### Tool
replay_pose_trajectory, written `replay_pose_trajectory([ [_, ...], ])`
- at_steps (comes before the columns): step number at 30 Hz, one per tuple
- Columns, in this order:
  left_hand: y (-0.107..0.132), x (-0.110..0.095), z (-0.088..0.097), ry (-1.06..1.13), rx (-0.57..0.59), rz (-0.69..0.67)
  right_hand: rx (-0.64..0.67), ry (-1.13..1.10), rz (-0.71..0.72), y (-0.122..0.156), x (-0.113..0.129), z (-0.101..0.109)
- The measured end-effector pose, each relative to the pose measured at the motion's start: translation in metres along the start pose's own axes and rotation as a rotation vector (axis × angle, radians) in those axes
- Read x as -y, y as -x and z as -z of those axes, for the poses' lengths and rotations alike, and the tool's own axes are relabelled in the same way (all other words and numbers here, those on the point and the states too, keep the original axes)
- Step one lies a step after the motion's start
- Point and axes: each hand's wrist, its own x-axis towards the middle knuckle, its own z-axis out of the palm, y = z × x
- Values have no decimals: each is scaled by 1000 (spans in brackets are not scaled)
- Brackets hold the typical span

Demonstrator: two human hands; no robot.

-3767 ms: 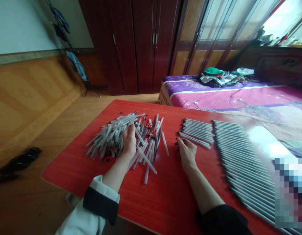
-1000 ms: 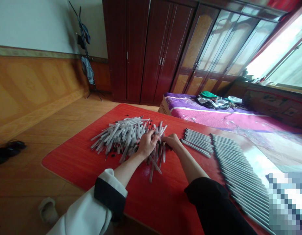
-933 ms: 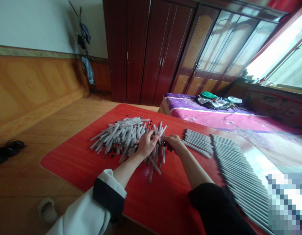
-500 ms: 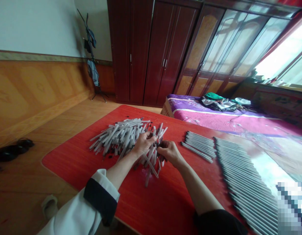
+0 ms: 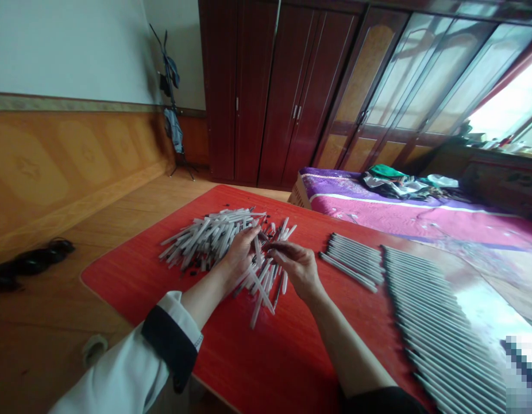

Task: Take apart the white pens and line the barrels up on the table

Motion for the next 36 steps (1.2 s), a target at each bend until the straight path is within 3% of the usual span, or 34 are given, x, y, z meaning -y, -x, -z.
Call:
replay_pose_trajectory([
  [3, 6, -5, -4, -177, 20, -120, -206, 116, 161, -5, 28, 2],
  [8, 22, -10, -8, -702, 87, -635, -447, 280, 363, -3, 86, 10],
  [11, 27, -9, -7, -927, 95, -844, -421, 357, 406, 4, 100, 8],
  [15, 26, -5, -6, -1106, 112, -980, -298, 428, 410, 8, 100, 4],
  [21, 27, -4, -7, -1203, 138, -1063, -210, 463, 331, 2, 90, 7],
  [29, 27, -1, -7, -1232, 171, -1031, -187, 457, 294, 0, 81, 3],
  [36, 28, 1, -7, -1227, 174, -943, -181, 566, 304, -3, 76, 12],
])
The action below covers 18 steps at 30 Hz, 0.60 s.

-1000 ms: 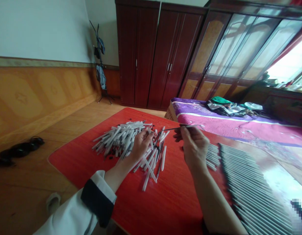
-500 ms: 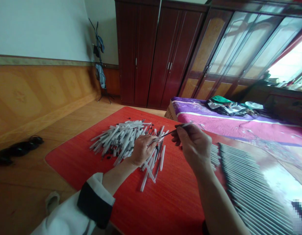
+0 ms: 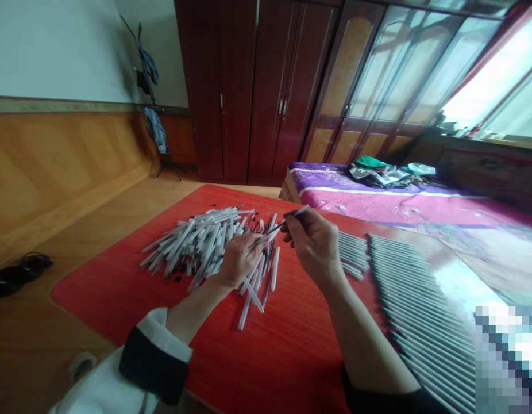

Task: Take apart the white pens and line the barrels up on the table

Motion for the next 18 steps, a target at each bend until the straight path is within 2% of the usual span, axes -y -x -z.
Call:
replay_pose_trajectory([
  [4, 4, 1, 0, 25, 3, 62, 18, 66, -6, 1, -1, 2],
  [9, 4, 7, -1, -40, -36, 91, 172, 280, -24, 4, -1, -5],
  [14, 5, 8, 0, -60, -5, 93, 97, 255, -7, 10, -6, -15],
  [18, 5, 6, 0, -49, 34, 150, 237, 483, 15, 13, -12, -17],
])
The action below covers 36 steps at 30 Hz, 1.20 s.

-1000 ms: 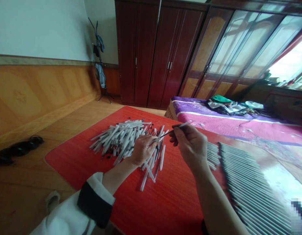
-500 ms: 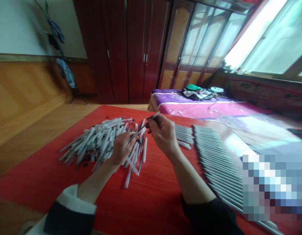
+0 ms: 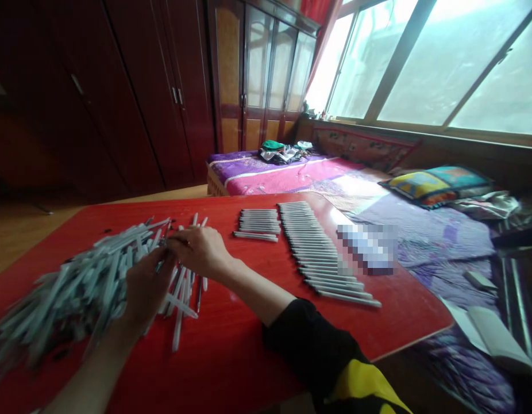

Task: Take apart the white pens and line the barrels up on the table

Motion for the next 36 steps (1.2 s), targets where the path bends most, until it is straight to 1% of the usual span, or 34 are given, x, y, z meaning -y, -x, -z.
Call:
replay_pose_trajectory([
  [1, 0, -1, 0, 12, 5, 27, 21, 45, 15, 0, -2, -1],
  [3, -1, -2, 1, 55, -3, 92, 7, 96, 12, 0, -8, -4],
  [4, -1, -3, 2, 81, -18, 127, -15, 119, -10, -1, -12, -7],
  [6, -3, -3, 4, 122, -83, 190, -31, 188, -57, 0, -20, -15],
  [8, -5, -2, 6, 142, -170, 224, 18, 283, -51, 3, -30, -26],
  [10, -7, 0, 7, 158, -234, 232, 107, 368, 18, 7, -37, -38],
  [11, -7, 2, 7, 166, -242, 229, 145, 396, 60, 10, -39, -43],
  [14, -8, 4, 6, 180, -227, 217, 212, 420, 160, 16, -44, -56],
  [16, -7, 4, 6, 184, -200, 220, 222, 416, 181, 17, -46, -61],
  [18, -7, 2, 6, 179, -167, 226, 221, 420, 179, 17, -49, -63],
  [20, -7, 0, 6, 162, -157, 216, 225, 428, 159, 17, -53, -63],
  [24, -7, 1, 3, 143, -181, 190, 274, 401, 130, 14, -63, -61],
  [26, -8, 3, 2, 172, -184, 191, 293, 362, 126, 11, -68, -58],
  [27, -8, 4, 1, 191, -188, 192, 283, 338, 113, 9, -70, -57],
  [28, -8, 5, 1, 210, -185, 195, 247, 310, 85, 7, -73, -55],
  [31, -9, 6, 0, 267, -172, 228, 142, 211, -50, -1, -82, -51],
  [33, -8, 5, -1, 286, -171, 241, 102, 165, -134, -5, -88, -48],
  [36, -7, 5, -3, 296, -167, 255, 60, 160, -245, -5, -95, -46],
])
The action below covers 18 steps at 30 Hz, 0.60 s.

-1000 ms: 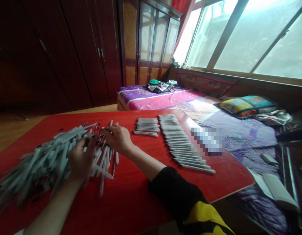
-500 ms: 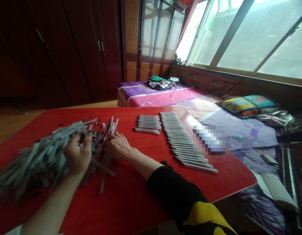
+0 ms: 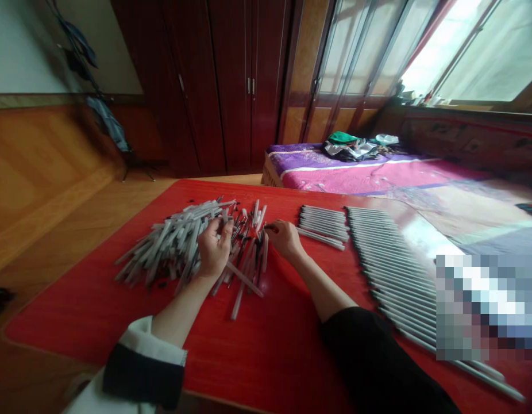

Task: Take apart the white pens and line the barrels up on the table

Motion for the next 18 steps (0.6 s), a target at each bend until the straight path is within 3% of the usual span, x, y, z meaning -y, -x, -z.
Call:
replay_pose_trajectory([
  [3, 2, 1, -1, 6, 10, 11, 9, 33, -30, 2, -2, -1],
  [18, 3, 2, -2, -41, 30, -18, 22, 170, 242, 12, 4, -11],
])
